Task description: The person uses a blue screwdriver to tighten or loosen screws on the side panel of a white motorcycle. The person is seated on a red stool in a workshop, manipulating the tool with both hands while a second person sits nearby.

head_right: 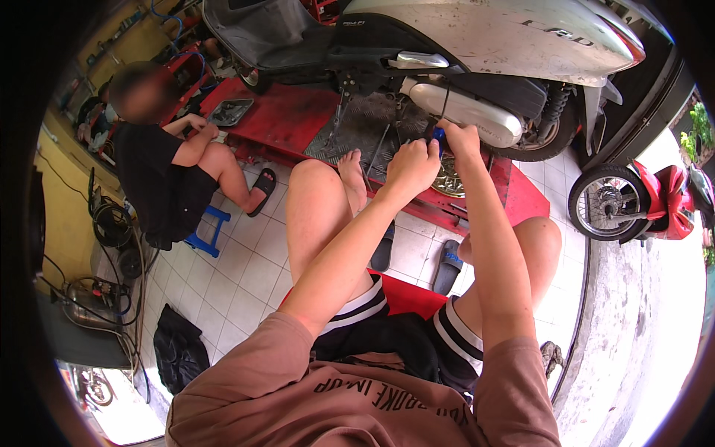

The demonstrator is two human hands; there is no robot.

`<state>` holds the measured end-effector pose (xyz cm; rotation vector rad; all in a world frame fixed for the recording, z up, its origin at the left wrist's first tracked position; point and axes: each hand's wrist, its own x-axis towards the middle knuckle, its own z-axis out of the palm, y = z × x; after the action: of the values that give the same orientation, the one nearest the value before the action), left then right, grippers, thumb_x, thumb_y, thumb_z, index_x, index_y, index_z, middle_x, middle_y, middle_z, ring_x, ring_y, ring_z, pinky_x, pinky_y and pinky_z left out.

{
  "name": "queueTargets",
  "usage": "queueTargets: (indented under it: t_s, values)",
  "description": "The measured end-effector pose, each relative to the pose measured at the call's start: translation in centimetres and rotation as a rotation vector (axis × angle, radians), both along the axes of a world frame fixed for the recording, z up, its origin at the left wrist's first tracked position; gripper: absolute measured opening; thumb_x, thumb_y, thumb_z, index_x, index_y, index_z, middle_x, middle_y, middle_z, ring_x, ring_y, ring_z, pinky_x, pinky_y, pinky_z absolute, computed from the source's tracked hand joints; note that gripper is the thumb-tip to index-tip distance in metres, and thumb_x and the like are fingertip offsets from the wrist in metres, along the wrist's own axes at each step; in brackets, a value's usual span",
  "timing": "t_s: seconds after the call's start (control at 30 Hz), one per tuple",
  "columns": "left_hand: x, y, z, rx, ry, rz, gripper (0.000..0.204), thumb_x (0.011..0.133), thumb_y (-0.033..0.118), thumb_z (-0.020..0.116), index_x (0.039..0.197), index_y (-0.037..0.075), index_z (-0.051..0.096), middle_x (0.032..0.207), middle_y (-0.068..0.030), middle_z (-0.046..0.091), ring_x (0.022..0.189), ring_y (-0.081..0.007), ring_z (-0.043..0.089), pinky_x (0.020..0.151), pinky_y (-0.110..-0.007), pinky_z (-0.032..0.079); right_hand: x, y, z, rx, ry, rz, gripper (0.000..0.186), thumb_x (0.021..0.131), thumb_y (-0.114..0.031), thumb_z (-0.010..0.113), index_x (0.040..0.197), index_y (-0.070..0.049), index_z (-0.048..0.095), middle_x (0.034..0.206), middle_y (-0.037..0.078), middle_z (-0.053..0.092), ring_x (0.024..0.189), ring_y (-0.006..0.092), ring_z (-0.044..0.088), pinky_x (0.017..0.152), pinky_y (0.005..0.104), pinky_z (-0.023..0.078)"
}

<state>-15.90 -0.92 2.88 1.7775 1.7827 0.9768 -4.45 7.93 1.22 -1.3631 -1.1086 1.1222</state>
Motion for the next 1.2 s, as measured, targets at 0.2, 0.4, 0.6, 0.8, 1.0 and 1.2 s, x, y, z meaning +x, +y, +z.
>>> queueTargets:
  t_s: [0.2, 0.4, 0.6, 0.8, 1.0, 1.2]
  values:
    - [-0.1, -0.3, 0.4, 0.012, 0.005, 0.026, 0.039, 0.092, 0.032, 0.046, 0.096, -0.005, 0.059, 0.086, -0.0268, 0.065, 0.085, -0.0426, 0.064, 0.077, -0.049, 0.051, 0.1, 0.2, -0.3, 0.01, 0.012, -0.009, 0.028, 0.074, -0.017, 0.07, 0.083, 0.009, 0.066, 0.072, 0.01, 0.064, 0.061, 0.0171, 0.06, 0.054, 0.0307, 0.049]
    - [-0.1, -0.3, 0.0, 0.071, -0.043, 0.061, 0.04, 0.091, 0.034, 0.051, 0.097, -0.005, 0.056, 0.083, -0.0277, 0.065, 0.083, -0.043, 0.064, 0.076, -0.049, 0.051, 0.2, 0.7, -1.0, -0.027, 0.084, 0.074, 0.032, 0.08, -0.021, 0.07, 0.095, 0.007, 0.064, 0.085, 0.012, 0.065, 0.071, 0.0177, 0.062, 0.061, 0.0307, 0.051]
    - [-0.6, 1.5, -0.6, 0.015, -0.253, 0.083, 0.045, 0.093, 0.036, 0.045, 0.098, -0.008, 0.053, 0.088, -0.0303, 0.064, 0.085, -0.0463, 0.062, 0.077, -0.05, 0.049, 0.4, 1.2, -1.8, -0.178, 0.551, 0.353, 0.022, 0.087, -0.022, 0.064, 0.096, -0.002, 0.06, 0.084, 0.005, 0.061, 0.075, 0.0174, 0.059, 0.069, 0.0302, 0.05]
    - [-0.2, 0.8, -1.3, 0.347, -0.237, -0.007, 0.035, 0.085, 0.019, 0.061, 0.105, -0.005, 0.045, 0.085, -0.0311, 0.062, 0.081, -0.0471, 0.062, 0.073, -0.05, 0.049, -0.4, 0.4, -0.6, -0.173, 0.45, 0.24, 0.017, 0.089, -0.021, 0.063, 0.092, -0.005, 0.059, 0.078, 0.005, 0.059, 0.074, 0.0175, 0.058, 0.068, 0.0312, 0.049]
    - [-0.1, 1.0, -0.9, 0.311, -0.227, 0.052, 0.028, 0.088, 0.016, 0.058, 0.104, -0.004, 0.046, 0.088, -0.032, 0.061, 0.083, -0.0461, 0.061, 0.073, -0.051, 0.048, -0.2, 1.1, -1.0, -0.155, 0.646, 0.362, 0.012, 0.089, -0.014, 0.062, 0.094, -0.004, 0.058, 0.078, 0.007, 0.059, 0.073, 0.0185, 0.057, 0.068, 0.0311, 0.05]
    - [-0.6, 0.3, -0.3, 0.498, -0.106, 0.033, 0.026, 0.09, 0.019, 0.054, 0.101, -0.004, 0.046, 0.085, -0.0303, 0.061, 0.081, -0.045, 0.062, 0.071, -0.05, 0.048, -0.2, 1.0, -1.0, -0.185, 0.597, 0.347, 0.016, 0.089, -0.015, 0.063, 0.091, -0.001, 0.056, 0.076, 0.007, 0.058, 0.071, 0.018, 0.055, 0.065, 0.0324, 0.048]
